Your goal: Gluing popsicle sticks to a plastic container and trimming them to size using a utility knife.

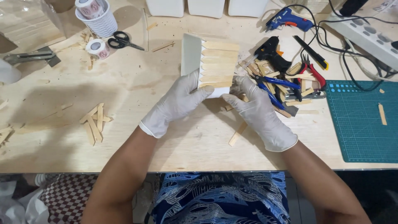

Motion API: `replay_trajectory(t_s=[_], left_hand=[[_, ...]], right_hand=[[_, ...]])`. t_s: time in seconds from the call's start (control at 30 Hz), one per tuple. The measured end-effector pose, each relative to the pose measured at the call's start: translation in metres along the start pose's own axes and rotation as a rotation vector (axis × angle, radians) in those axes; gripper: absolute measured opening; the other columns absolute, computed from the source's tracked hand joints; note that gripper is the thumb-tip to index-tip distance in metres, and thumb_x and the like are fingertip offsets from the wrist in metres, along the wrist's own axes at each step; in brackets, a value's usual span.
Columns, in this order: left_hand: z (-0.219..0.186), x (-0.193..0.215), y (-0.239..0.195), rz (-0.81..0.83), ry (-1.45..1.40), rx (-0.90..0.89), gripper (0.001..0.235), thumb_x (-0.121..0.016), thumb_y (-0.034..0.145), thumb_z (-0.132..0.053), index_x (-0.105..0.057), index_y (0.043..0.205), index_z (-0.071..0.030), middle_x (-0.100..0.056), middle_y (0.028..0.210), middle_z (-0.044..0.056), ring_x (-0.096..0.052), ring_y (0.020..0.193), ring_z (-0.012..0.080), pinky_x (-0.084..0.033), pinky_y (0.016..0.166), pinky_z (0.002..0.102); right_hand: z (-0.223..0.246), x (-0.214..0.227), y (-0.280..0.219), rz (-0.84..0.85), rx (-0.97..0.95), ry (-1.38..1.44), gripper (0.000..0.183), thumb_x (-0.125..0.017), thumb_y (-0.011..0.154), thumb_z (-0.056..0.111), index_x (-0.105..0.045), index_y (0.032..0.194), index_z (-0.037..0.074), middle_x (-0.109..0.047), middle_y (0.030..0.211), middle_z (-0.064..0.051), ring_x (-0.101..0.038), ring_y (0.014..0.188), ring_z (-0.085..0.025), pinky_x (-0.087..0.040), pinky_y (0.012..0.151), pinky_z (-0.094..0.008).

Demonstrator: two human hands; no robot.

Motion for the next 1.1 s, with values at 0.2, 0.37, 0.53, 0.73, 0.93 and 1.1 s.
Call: replay_trajectory(t_s=[0.2, 0.37, 0.53, 0.73, 0.93, 1.1], left_hand=[[-0.011, 0.006, -0.002, -0.036, 0.097, -0.082, 0.016, -0.069, 0.099, -0.018, -0.073, 0.108, -0.006, -0.075, 0.09, 0.005, -0.055, 0.09, 0.0062, -0.055, 0.09, 0.036], [-0.019, 0.002, -0.002, -0.042, 0.166, -0.086, 0.015, -0.068, 0.098, -0.02, -0.074, 0.101, -0.006, -0.073, 0.078, 0.007, -0.052, 0.083, 0.0049, -0.056, 0.08, 0.034], [0.0, 0.007, -0.004, -0.059, 0.482, -0.238, 0.027, -0.066, 0.097, -0.018, -0.068, 0.118, -0.001, -0.073, 0.089, 0.024, -0.072, 0.088, 0.0428, -0.055, 0.077, 0.051], [-0.015, 0.025, -0.019, -0.367, 1.234, -0.602, 0.049, -0.074, 0.084, -0.02, -0.064, 0.129, -0.003, -0.064, 0.063, 0.012, -0.067, 0.06, 0.0317, -0.055, 0.068, 0.043], [0.024, 0.024, 0.002, -0.08, 1.481, 0.069, 0.043, -0.063, 0.089, -0.029, -0.065, 0.13, -0.014, -0.072, 0.071, 0.007, -0.072, 0.071, 0.0307, -0.053, 0.065, 0.041], [0.006, 0.016, -0.005, -0.009, 1.461, 0.133, 0.048, -0.061, 0.092, -0.029, -0.063, 0.139, -0.017, -0.074, 0.077, 0.01, -0.072, 0.076, 0.032, -0.054, 0.073, 0.041]], right_hand=[[-0.011, 0.003, 0.002, -0.052, -0.03, -0.023, 0.026, -0.089, 0.084, 0.036, -0.072, 0.099, 0.024, -0.075, 0.093, 0.003, -0.072, 0.099, -0.021, -0.049, 0.101, -0.04], [0.005, 0.0, 0.001, -0.029, -0.075, -0.02, 0.028, -0.088, 0.085, 0.031, -0.071, 0.104, 0.019, -0.076, 0.098, -0.001, -0.072, 0.101, -0.024, -0.051, 0.1, -0.043], [0.02, 0.0, -0.002, 0.027, -0.036, -0.064, 0.035, -0.085, 0.086, 0.03, -0.068, 0.114, 0.02, -0.076, 0.106, -0.005, -0.071, 0.107, -0.028, -0.05, 0.102, -0.045], [-0.012, 0.054, 0.016, -0.158, 0.137, -0.257, 0.029, -0.079, 0.093, 0.013, -0.071, 0.121, 0.018, -0.074, 0.108, -0.006, -0.069, 0.107, -0.026, -0.052, 0.097, -0.04], [-0.039, 0.073, 0.025, -0.047, 0.022, -0.521, 0.02, -0.08, 0.091, 0.017, -0.078, 0.111, 0.017, -0.07, 0.106, -0.012, -0.067, 0.107, -0.035, -0.052, 0.099, -0.046], [-0.025, 0.072, 0.017, 0.096, 0.041, -0.518, 0.019, -0.081, 0.085, 0.015, -0.08, 0.105, 0.014, -0.073, 0.105, -0.016, -0.066, 0.109, -0.039, -0.048, 0.102, -0.047]])
Point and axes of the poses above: each hand's wrist, its own y-axis towards the middle knuckle, its own x-axis out of the back of the hand, z = x × y, the point moved 10 cm from there along y, towards the middle knuckle
